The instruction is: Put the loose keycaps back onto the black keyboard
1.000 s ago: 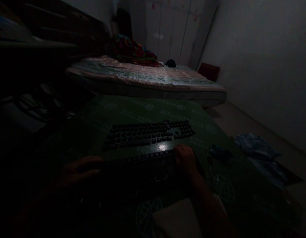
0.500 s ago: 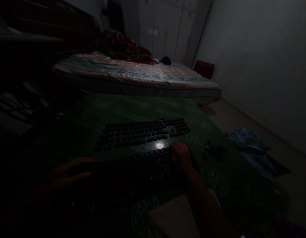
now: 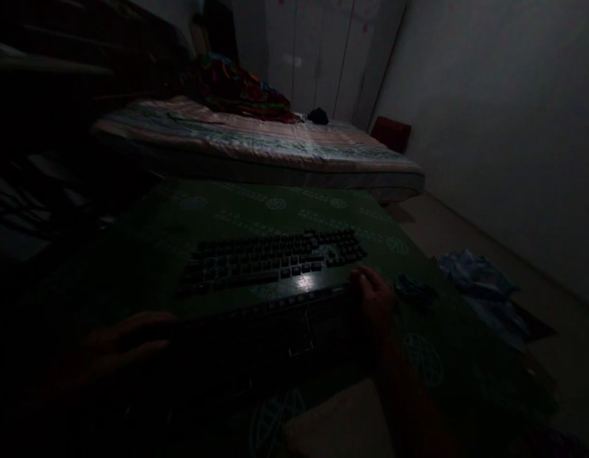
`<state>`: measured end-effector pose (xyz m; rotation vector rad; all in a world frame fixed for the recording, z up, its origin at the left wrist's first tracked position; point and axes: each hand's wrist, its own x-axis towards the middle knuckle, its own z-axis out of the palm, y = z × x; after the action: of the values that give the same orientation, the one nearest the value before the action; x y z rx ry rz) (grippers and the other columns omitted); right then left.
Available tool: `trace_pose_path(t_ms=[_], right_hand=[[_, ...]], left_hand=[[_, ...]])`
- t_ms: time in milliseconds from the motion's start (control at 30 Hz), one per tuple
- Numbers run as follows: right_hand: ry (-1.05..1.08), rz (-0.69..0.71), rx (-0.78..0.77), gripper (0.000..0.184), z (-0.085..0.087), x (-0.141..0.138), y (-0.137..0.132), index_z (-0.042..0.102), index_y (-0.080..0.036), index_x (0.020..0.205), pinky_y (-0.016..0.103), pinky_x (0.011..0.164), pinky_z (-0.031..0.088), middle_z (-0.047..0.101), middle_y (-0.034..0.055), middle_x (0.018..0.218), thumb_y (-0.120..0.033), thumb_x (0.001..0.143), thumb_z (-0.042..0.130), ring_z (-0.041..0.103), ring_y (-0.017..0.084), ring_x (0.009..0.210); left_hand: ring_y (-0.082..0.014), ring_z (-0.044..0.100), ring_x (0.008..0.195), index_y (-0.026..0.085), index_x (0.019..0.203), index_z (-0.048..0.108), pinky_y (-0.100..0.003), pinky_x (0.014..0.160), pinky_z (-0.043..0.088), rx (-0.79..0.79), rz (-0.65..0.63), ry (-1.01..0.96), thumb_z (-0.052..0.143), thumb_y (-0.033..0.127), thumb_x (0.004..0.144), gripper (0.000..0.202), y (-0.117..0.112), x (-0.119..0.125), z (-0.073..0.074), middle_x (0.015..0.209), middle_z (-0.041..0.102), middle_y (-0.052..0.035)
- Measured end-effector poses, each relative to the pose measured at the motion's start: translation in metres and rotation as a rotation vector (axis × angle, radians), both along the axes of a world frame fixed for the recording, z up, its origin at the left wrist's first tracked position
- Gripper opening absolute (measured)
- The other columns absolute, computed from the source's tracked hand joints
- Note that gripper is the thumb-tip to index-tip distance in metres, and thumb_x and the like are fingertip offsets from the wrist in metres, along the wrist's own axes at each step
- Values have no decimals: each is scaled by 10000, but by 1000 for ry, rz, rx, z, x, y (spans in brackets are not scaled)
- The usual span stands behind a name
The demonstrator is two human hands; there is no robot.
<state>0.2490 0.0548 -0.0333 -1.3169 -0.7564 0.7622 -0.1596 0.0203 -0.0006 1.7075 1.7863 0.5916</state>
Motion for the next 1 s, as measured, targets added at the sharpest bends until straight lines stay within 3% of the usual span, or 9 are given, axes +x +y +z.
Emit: trace_pose_path(t_ms=[200,367,500,633,833,1000], right_hand=[[222,-67,14,403,9,5,2,634,-157,906,325,732,552,712,13,717,-301,551,760,685,176,711],[150,-36,-38,397,21,1,-2,637,-165,925,310,693,549,713,20,724,-333,584,749,681,172,697],[-164,95,-98,367,32,-6,2,674,-158,931,359,739,528,720,67,827,-410,665,694,675,211,784],[-500,231,-62,308,39,-12,23,707,-173,867,353,743,507,719,72,849,-424,702,640,658,226,817],[-920,384,64,227,44,-27,82,708,-171,826,277,692,471,693,52,812,-305,760,538,635,185,768],[-1446,495,-71,246,48,-40,137,706,-192,892,231,741,435,669,68,964,-197,815,472,612,168,873]], left_hand=[[-281,645,963,197,905,690,-420,880,508,4,13,2,606,673,511,624,3,-3,-6,1046,691,-84],[-280,638,990,194,926,695,-412,900,498,29,10,8,605,667,541,616,2,-6,-12,1067,687,-88],[-273,650,967,207,927,698,-395,870,519,46,-5,12,614,648,563,577,0,-10,-16,1048,696,-77],[-266,653,965,223,938,705,-374,869,522,58,-27,28,618,598,597,515,-1,-14,-18,1048,699,-64],[-265,643,999,242,941,716,-353,875,518,69,-31,53,614,560,611,470,1,-22,-29,1062,699,-54],[-240,667,951,281,898,732,-293,808,548,144,-22,97,613,546,609,410,-2,-21,-32,1024,718,-17]])
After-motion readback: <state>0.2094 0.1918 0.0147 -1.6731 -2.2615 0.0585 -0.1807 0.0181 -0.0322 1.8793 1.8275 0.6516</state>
